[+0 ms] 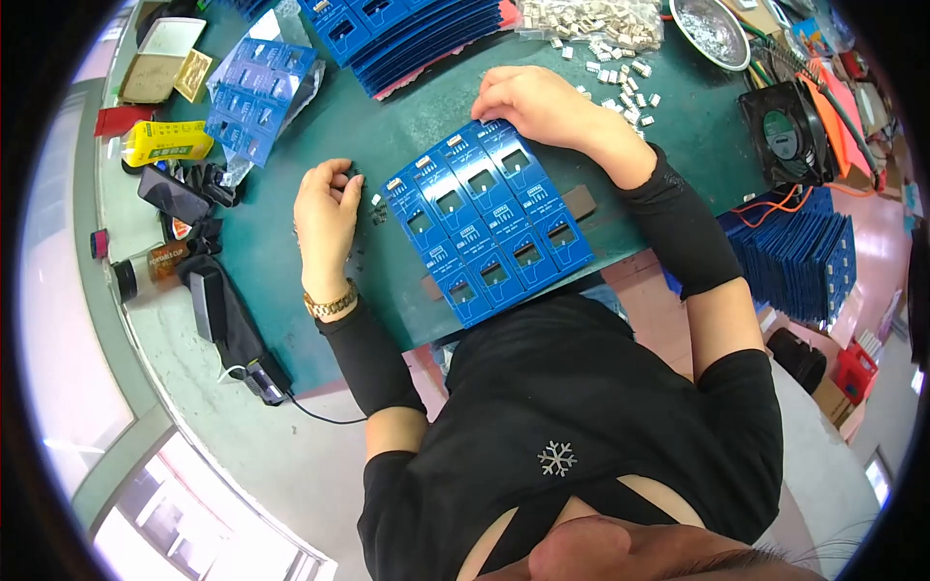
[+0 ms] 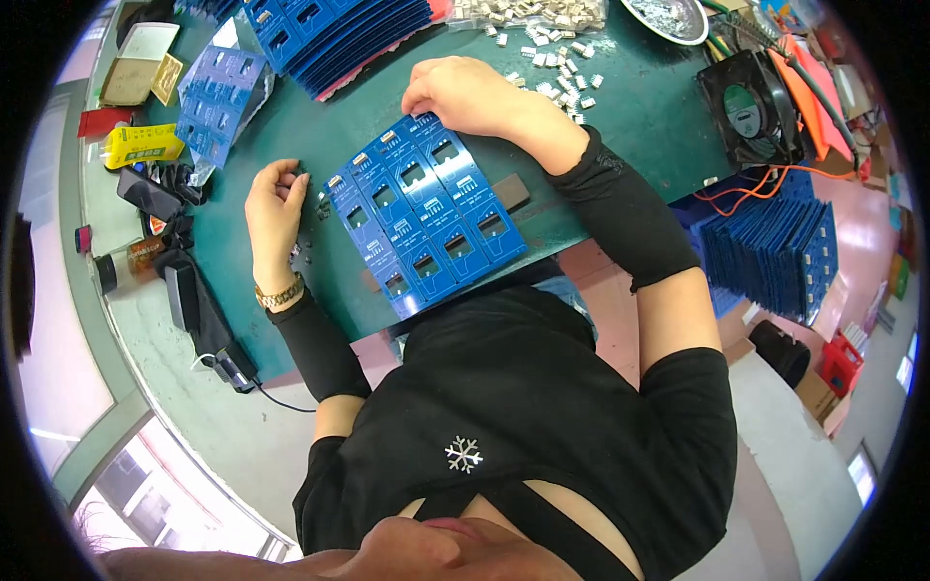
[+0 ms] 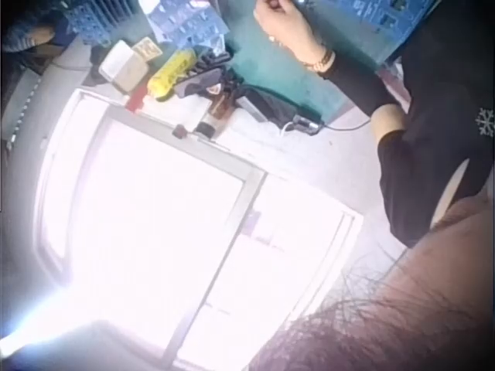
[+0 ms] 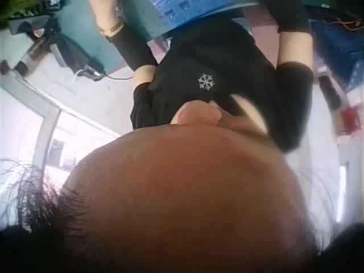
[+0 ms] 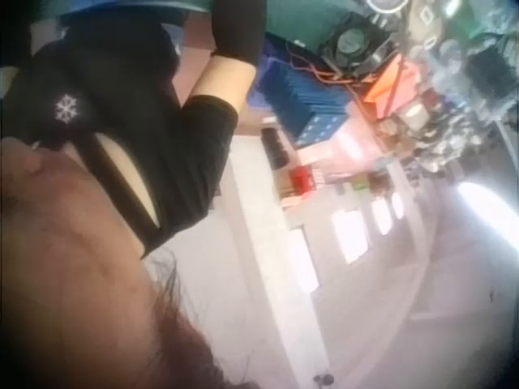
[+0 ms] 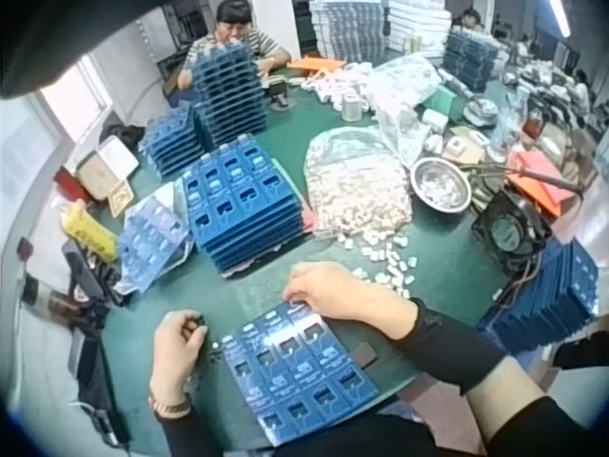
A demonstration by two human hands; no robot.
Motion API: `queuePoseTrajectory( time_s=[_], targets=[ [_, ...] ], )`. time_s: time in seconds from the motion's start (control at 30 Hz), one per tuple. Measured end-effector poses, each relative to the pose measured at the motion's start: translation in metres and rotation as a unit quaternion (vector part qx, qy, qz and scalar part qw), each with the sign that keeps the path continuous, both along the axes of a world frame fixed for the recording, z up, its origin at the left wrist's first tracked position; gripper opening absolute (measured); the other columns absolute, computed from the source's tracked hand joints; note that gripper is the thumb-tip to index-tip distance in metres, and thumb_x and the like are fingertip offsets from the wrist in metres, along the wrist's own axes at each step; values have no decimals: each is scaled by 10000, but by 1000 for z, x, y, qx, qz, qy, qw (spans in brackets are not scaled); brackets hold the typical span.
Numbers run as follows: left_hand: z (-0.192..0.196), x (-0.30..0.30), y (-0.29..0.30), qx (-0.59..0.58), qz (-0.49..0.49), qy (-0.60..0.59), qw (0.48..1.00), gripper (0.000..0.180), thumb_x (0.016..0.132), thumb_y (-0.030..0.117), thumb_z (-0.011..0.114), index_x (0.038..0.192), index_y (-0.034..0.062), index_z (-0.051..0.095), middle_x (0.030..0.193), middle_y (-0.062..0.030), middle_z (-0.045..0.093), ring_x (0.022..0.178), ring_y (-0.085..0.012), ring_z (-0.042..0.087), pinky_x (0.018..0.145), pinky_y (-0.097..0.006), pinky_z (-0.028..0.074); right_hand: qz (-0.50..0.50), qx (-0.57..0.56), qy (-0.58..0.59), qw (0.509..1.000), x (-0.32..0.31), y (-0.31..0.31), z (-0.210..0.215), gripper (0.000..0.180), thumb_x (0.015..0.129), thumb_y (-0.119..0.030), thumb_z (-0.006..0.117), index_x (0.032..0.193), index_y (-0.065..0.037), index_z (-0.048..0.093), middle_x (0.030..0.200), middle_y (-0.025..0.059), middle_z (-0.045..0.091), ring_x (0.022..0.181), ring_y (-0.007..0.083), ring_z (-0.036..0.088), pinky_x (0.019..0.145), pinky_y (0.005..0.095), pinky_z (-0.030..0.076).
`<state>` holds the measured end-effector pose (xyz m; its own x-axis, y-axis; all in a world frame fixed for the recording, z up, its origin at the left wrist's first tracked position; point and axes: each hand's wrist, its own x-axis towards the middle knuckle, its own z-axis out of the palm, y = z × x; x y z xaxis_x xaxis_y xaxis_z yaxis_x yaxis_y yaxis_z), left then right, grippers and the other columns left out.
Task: The person places small electronic components by hand into designated slots on blue plastic trays.
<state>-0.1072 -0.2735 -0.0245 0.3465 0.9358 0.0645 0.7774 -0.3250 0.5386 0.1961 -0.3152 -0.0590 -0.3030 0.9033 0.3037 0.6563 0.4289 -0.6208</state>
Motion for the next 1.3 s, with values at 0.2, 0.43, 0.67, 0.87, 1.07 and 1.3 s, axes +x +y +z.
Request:
queuePoseTrajectory(
  time_s=[0.2, 0.43, 0.67, 0.87, 1.07, 1.3],
  targets=[
    [-2, 2, 1, 41, -27, 17, 999, 155, 809, 70, 691, 960, 35, 686, 799, -98, 600, 699, -215, 585, 670, -322, 488, 3, 14, -16, 1000, 1, -1, 5, 98, 836, -95, 643, 902, -66, 710, 897, 73, 647, 867, 275, 641, 751, 346, 513],
    [3, 8, -5, 60, -18, 57, 996, 78, 802, 70, 667, 874, 43, 664, 807, -122, 600, 762, -294, 600, 703, -384, 485, -20, 68, -41, 997, -6, -6, 2, 87, 819, -105, 664, 886, -79, 713, 896, 49, 652, 826, 267, 653, 715, 343, 525],
    [2, 12, -4, 47, 19, 30, 998, 69, 818, 67, 652, 861, 22, 622, 786, -116, 625, 732, -245, 626, 675, -351, 496, 14, 27, 24, 999, -1, -2, 1, 102, 785, -49, 679, 881, -63, 711, 879, 72, 652, 834, 266, 651, 729, 334, 524],
    [-1, 17, -4, 107, 61, -71, 990, 70, 815, 69, 661, 851, 23, 622, 762, -100, 644, 680, -183, 629, 654, -313, 505, -18, -13, 16, 1000, -4, -6, 7, 87, 781, -64, 674, 857, -61, 716, 854, 87, 653, 826, 278, 646, 731, 351, 519],
    [0, 30, -16, 105, 44, -68, 991, 42, 810, 38, 661, 838, 28, 631, 751, -80, 631, 668, -178, 604, 654, -303, 494, -24, -39, -31, 998, -6, -14, 10, 103, 783, -97, 670, 865, -118, 728, 878, 57, 651, 837, 283, 648, 740, 375, 519],
    [3, 59, -26, -78, -10, -233, 969, 40, 894, 36, 634, 929, 21, 623, 821, -39, 630, 723, -83, 582, 649, -251, 488, -261, -74, 6, 962, 52, -8, 27, 246, 748, -278, 744, 866, -64, 709, 868, 144, 641, 873, 347, 629, 765, 414, 503]
  ],
)
